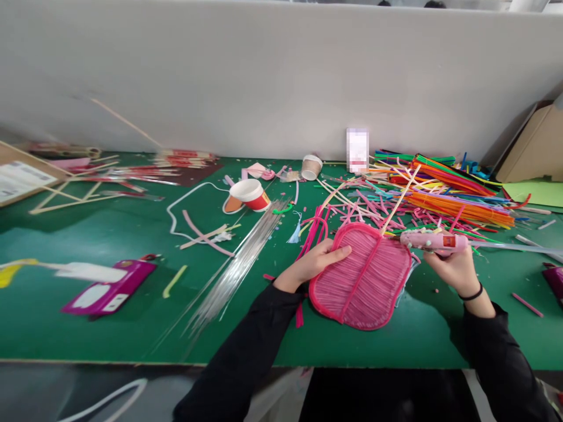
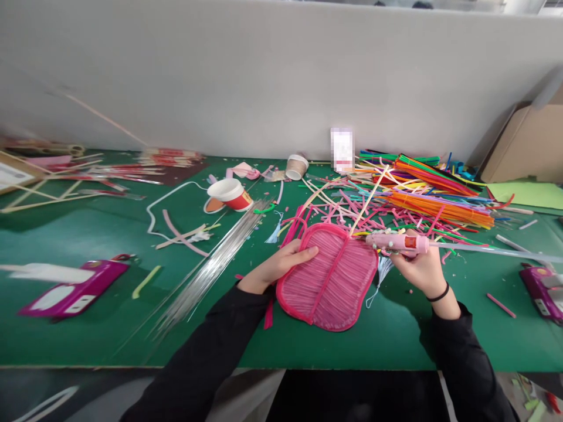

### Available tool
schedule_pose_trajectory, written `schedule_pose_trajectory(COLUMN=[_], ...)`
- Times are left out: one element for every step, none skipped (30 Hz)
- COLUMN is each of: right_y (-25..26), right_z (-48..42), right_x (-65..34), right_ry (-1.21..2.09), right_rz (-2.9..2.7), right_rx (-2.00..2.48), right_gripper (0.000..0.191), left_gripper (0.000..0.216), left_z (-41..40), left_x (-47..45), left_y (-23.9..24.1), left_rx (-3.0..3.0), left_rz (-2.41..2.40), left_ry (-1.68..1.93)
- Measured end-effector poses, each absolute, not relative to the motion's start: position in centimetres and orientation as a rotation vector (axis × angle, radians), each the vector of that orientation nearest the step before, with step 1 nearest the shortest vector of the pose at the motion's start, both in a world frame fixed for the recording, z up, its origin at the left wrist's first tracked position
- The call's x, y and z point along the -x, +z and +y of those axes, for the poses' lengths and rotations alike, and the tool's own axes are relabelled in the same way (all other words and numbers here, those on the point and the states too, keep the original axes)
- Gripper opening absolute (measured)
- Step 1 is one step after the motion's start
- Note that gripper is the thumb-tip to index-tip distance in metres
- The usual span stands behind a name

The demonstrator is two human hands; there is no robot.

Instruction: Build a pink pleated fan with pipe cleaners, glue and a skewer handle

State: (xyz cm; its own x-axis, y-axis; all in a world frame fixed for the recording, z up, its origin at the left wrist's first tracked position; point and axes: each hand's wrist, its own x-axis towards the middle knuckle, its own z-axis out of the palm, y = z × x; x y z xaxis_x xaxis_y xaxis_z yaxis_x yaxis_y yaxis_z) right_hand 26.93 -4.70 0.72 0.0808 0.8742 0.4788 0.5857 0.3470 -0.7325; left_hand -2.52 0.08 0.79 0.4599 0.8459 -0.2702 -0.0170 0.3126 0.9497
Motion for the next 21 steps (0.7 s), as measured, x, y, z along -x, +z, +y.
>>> schedule_pose_trajectory(right_y=[0.72,0.72,0.73,0.75,0.78,0.81,0.83,0.84,0.84,0.82,0.79,0.74,0.68,0.61,0.56,0.52,0.49,0.47,0.47,0.48,0.50], right_z=[-4.70,-4.70,-4.70,-4.70,-4.69,-4.69,-4.69,-4.69,-4.68,-4.68,-4.68,-4.68,-4.68,-4.68,-4.67,-4.65,-4.63,-4.60,-4.57,-4.54,-4.51], right_x=[-26.95,-26.98,-27.00,-27.02,-27.03,-27.04,-27.05,-27.05,-27.06,-27.06,-27.07,-27.09,-27.11,-27.15,-27.20,-27.26,-27.33,-27.40,-27.48,-27.57,-27.64], right_ry=[0.362,0.360,0.354,0.345,0.336,0.328,0.324,0.320,0.317,0.312,0.305,0.296,0.287,0.279,0.270,0.261,0.255,0.248,0.244,0.240,0.236], right_rz=[-1.607,-1.605,-1.602,-1.601,-1.600,-1.602,-1.605,-1.607,-1.611,-1.614,-1.616,-1.617,-1.618,-1.619,-1.618,-1.617,-1.620,-1.623,-1.628,-1.635,-1.641], right_rx=[1.348,1.354,1.359,1.361,1.359,1.355,1.349,1.345,1.342,1.341,1.342,1.345,1.348,1.348,1.348,1.347,1.342,1.336,1.327,1.318,1.308], right_gripper=[0.009,0.009,0.010,0.011,0.012,0.013,0.012,0.012,0.012,0.012,0.013,0.013,0.015,0.016,0.016,0.016,0.016,0.015,0.013,0.011,0.010], left_gripper=[0.010,0.009,0.009,0.009,0.009,0.010,0.011,0.011,0.011,0.012,0.013,0.014,0.016,0.018,0.020,0.022,0.025,0.028,0.030,0.032,0.033], left_z=[0.08,0.08,0.07,0.07,0.07,0.08,0.08,0.10,0.12,0.14,0.17,0.20,0.23,0.26,0.28,0.30,0.31,0.31,0.31,0.31,0.32], left_x=[2.51,2.51,2.50,2.50,2.49,2.49,2.49,2.49,2.49,2.50,2.51,2.53,2.54,2.57,2.60,2.63,2.65,2.68,2.71,2.72,2.74], left_y=[0.82,0.85,0.88,0.92,0.94,0.96,0.96,0.95,0.94,0.92,0.90,0.89,0.89,0.90,0.93,0.97,1.01,1.06,1.10,1.13,1.14], left_rx=[-1.110,-1.112,-1.116,-1.121,-1.127,-1.131,-1.134,-1.133,-1.132,-1.133,-1.136,-1.144,-1.157,-1.173,-1.189,-1.205,-1.221,-1.237,-1.252,-1.265,-1.276], left_rz=[0.933,0.935,0.938,0.940,0.944,0.947,0.952,0.954,0.955,0.951,0.945,0.940,0.940,0.945,0.956,0.968,0.981,0.993,1.004,1.014,1.022], left_ry=[0.694,0.696,0.698,0.701,0.699,0.695,0.693,0.692,0.694,0.699,0.704,0.710,0.708,0.698,0.680,0.658,0.634,0.618,0.607,0.606,0.605])
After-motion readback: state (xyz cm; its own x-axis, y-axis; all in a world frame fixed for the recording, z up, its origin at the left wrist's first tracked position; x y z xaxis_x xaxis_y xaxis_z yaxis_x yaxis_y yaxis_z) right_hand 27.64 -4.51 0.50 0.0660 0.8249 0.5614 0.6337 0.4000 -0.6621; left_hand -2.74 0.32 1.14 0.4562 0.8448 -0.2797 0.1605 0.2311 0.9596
